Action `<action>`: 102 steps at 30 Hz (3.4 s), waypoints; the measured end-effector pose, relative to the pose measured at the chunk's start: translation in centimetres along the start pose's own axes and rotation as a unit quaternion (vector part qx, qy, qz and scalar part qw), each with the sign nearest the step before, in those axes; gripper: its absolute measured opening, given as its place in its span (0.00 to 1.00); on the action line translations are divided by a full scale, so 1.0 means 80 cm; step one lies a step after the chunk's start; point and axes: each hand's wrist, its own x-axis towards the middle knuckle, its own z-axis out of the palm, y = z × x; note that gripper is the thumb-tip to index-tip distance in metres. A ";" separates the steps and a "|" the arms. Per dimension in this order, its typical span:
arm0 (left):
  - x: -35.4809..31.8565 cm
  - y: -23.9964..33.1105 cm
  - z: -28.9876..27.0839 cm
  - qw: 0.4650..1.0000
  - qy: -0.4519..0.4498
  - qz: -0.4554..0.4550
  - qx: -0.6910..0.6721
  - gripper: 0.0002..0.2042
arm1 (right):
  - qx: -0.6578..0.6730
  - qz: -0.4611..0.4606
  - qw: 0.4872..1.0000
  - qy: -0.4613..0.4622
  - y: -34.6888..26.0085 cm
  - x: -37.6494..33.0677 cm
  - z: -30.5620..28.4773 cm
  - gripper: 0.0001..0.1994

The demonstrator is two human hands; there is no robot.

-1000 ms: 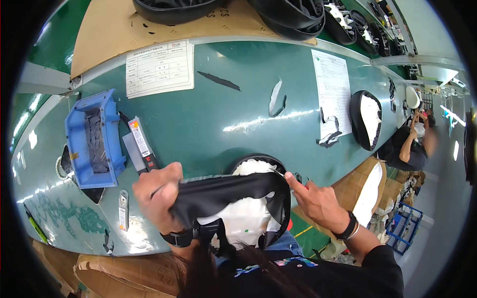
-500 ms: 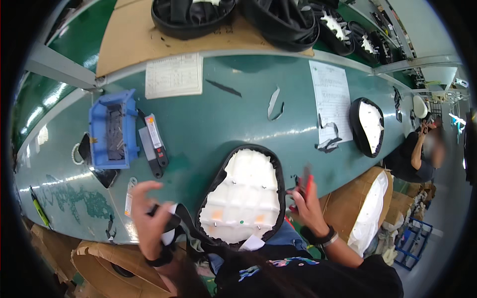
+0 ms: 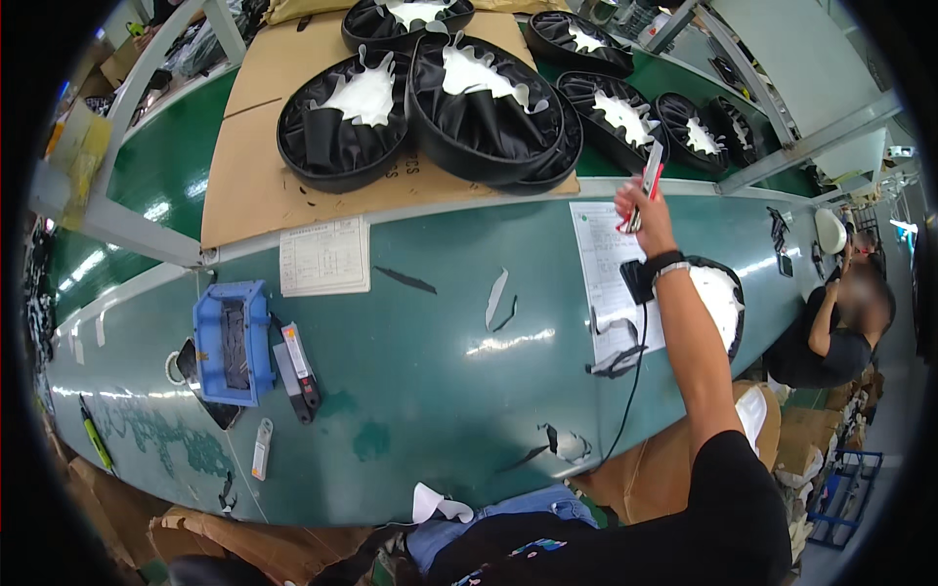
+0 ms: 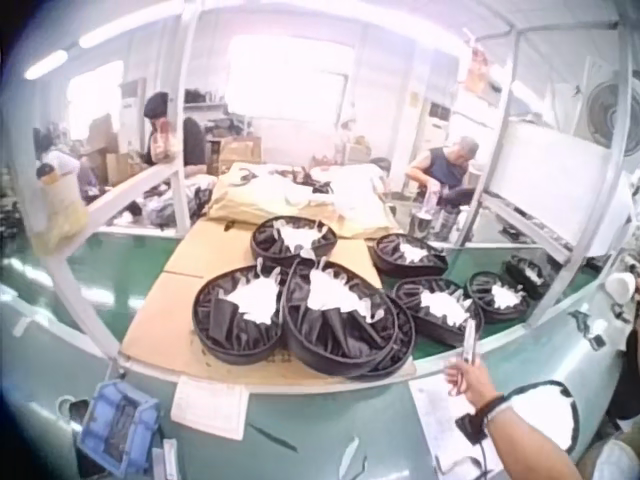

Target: Upholstering bicycle seats by pulling leather tight over foam and plastic bases and securing them.

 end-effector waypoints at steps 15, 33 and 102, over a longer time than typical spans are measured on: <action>-0.060 0.122 0.159 0.734 -0.567 -0.300 0.223 0.11 | -0.171 0.005 0.980 0.100 -0.026 -0.014 -0.093 0.12; -0.138 0.147 0.242 0.894 -0.289 0.307 0.152 0.12 | -0.362 0.037 0.825 -0.431 0.070 -0.436 0.086 0.18; -0.221 0.181 0.354 0.513 -0.618 0.596 0.004 0.06 | -0.691 -0.110 0.642 -0.313 0.014 -0.558 0.032 0.29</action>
